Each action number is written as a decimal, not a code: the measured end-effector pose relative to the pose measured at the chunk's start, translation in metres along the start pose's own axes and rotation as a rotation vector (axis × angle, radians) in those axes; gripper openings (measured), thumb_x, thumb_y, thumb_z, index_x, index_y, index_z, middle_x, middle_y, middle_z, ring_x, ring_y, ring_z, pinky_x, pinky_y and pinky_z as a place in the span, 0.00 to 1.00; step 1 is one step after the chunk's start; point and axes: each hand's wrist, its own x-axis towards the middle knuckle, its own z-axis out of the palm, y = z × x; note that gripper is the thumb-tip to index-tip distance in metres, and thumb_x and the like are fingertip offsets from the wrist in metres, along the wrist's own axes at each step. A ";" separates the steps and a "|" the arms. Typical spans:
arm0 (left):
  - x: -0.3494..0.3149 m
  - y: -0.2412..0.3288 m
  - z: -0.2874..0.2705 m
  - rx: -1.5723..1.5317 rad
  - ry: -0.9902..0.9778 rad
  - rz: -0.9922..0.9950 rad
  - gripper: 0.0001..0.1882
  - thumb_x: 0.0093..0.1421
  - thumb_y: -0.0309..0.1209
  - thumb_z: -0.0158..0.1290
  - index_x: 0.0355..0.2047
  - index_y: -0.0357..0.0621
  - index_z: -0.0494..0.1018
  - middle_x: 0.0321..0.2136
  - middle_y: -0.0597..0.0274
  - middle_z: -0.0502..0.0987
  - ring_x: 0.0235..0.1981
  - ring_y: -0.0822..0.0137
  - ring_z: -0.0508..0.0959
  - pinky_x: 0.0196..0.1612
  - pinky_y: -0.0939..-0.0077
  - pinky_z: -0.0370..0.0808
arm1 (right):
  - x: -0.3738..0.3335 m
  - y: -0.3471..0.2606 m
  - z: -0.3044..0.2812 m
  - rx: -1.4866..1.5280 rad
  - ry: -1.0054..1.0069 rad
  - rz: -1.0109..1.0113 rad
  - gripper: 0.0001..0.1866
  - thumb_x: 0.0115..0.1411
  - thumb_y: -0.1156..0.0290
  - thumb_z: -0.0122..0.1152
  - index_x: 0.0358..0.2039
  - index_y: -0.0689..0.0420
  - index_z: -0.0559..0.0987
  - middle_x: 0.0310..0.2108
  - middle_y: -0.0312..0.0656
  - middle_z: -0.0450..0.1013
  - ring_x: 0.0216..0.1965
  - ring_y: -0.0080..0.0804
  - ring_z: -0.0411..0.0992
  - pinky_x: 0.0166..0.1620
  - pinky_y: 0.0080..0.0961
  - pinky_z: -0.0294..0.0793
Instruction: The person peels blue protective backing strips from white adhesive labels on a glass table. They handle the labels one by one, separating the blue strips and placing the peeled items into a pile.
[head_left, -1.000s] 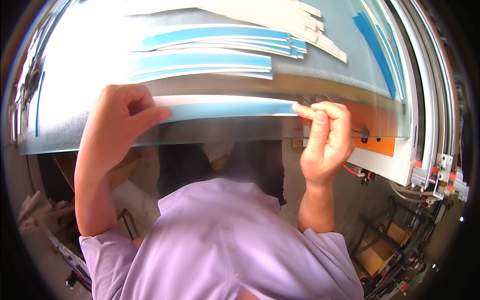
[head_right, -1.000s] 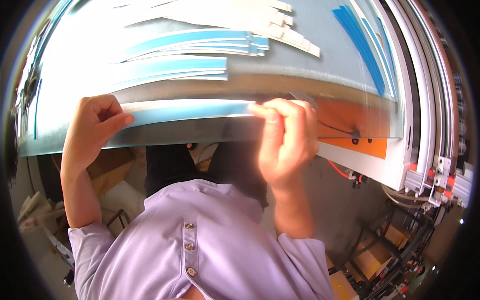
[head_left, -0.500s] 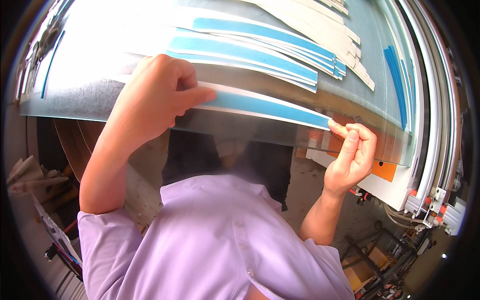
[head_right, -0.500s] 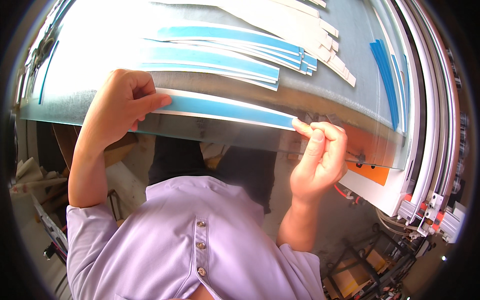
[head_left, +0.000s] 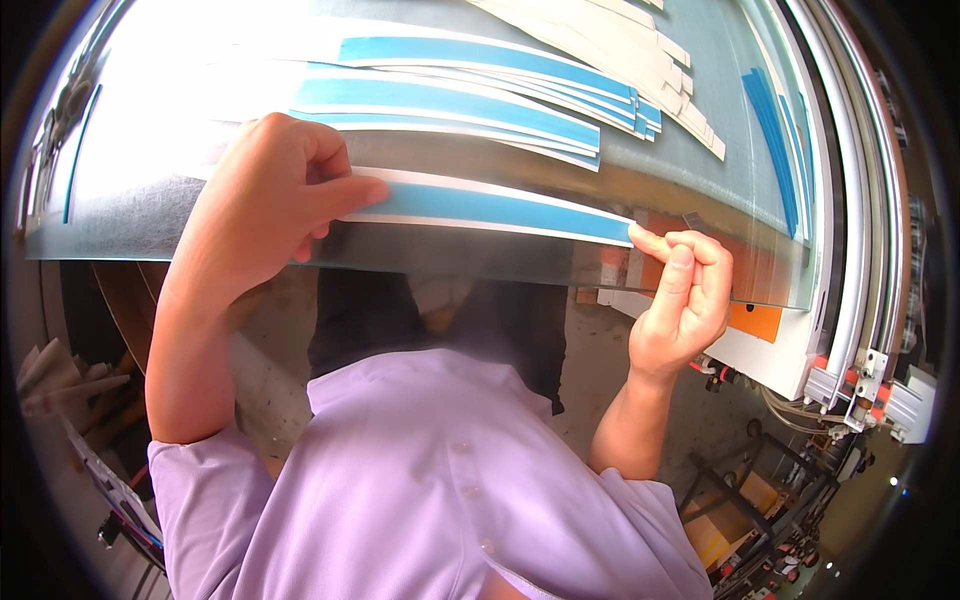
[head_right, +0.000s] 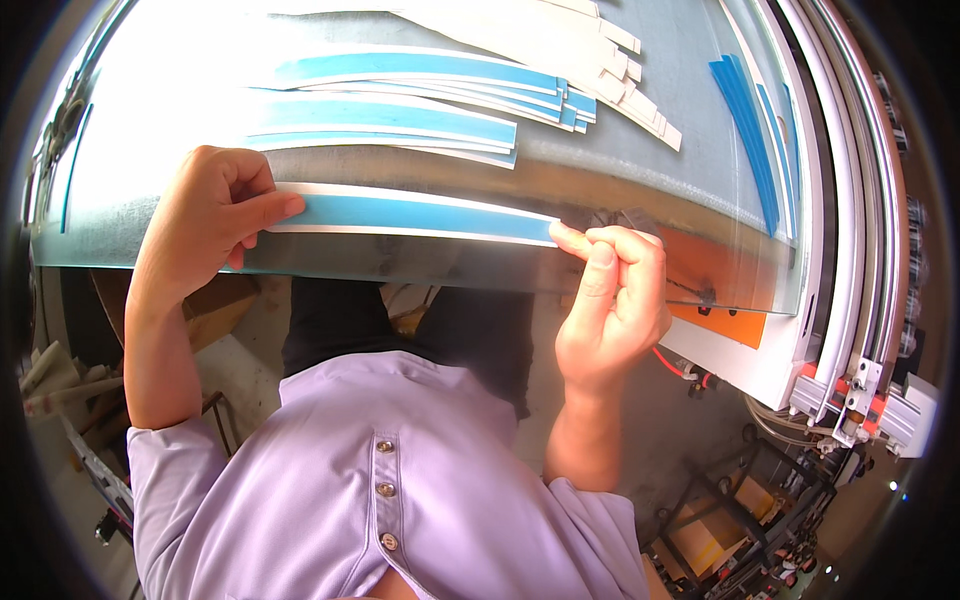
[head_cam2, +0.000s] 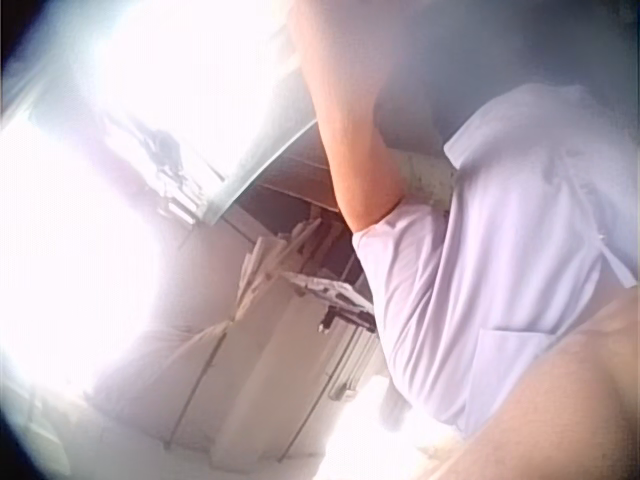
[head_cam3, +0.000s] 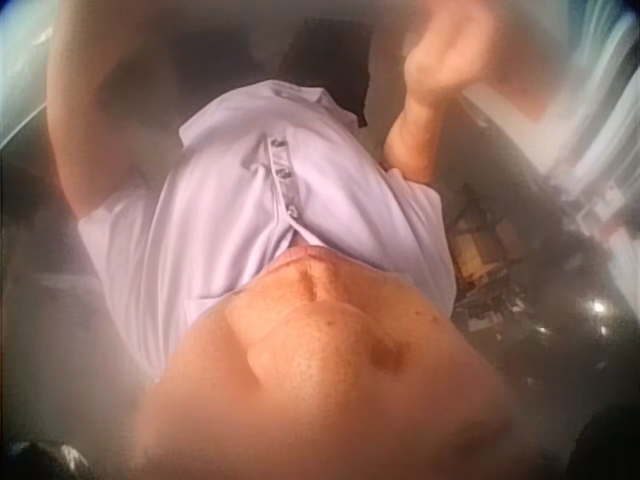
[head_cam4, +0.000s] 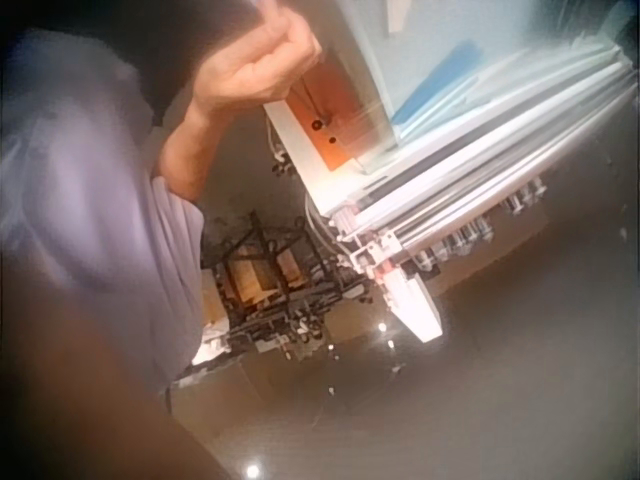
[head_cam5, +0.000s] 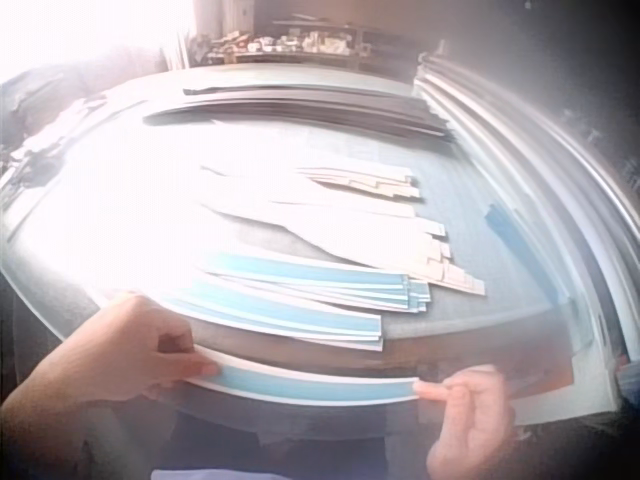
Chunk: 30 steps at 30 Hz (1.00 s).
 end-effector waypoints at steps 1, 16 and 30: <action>0.000 0.000 0.000 -0.004 0.003 -0.002 0.18 0.59 0.32 0.66 0.18 0.38 0.72 0.11 0.69 0.69 0.11 0.81 0.66 0.13 0.84 0.61 | 0.000 0.000 0.000 0.003 0.001 0.006 0.05 0.72 0.76 0.50 0.38 0.62 0.74 0.32 0.46 0.85 0.32 0.29 0.71 0.43 0.24 0.72; -0.001 0.002 -0.002 0.024 -0.013 -0.015 0.19 0.60 0.33 0.65 0.17 0.39 0.71 0.11 0.69 0.69 0.12 0.81 0.66 0.15 0.82 0.62 | 0.000 -0.004 0.000 0.030 -0.007 0.018 0.06 0.72 0.76 0.50 0.39 0.63 0.75 0.33 0.47 0.83 0.30 0.27 0.73 0.41 0.21 0.72; -0.005 -0.009 0.006 0.281 0.200 0.339 0.19 0.56 0.34 0.67 0.19 0.35 0.71 0.12 0.58 0.71 0.13 0.64 0.71 0.20 0.69 0.67 | -0.006 -0.076 0.078 -0.259 -0.378 -0.416 0.35 0.48 0.66 0.74 0.58 0.62 0.77 0.52 0.42 0.74 0.52 0.42 0.70 0.54 0.41 0.67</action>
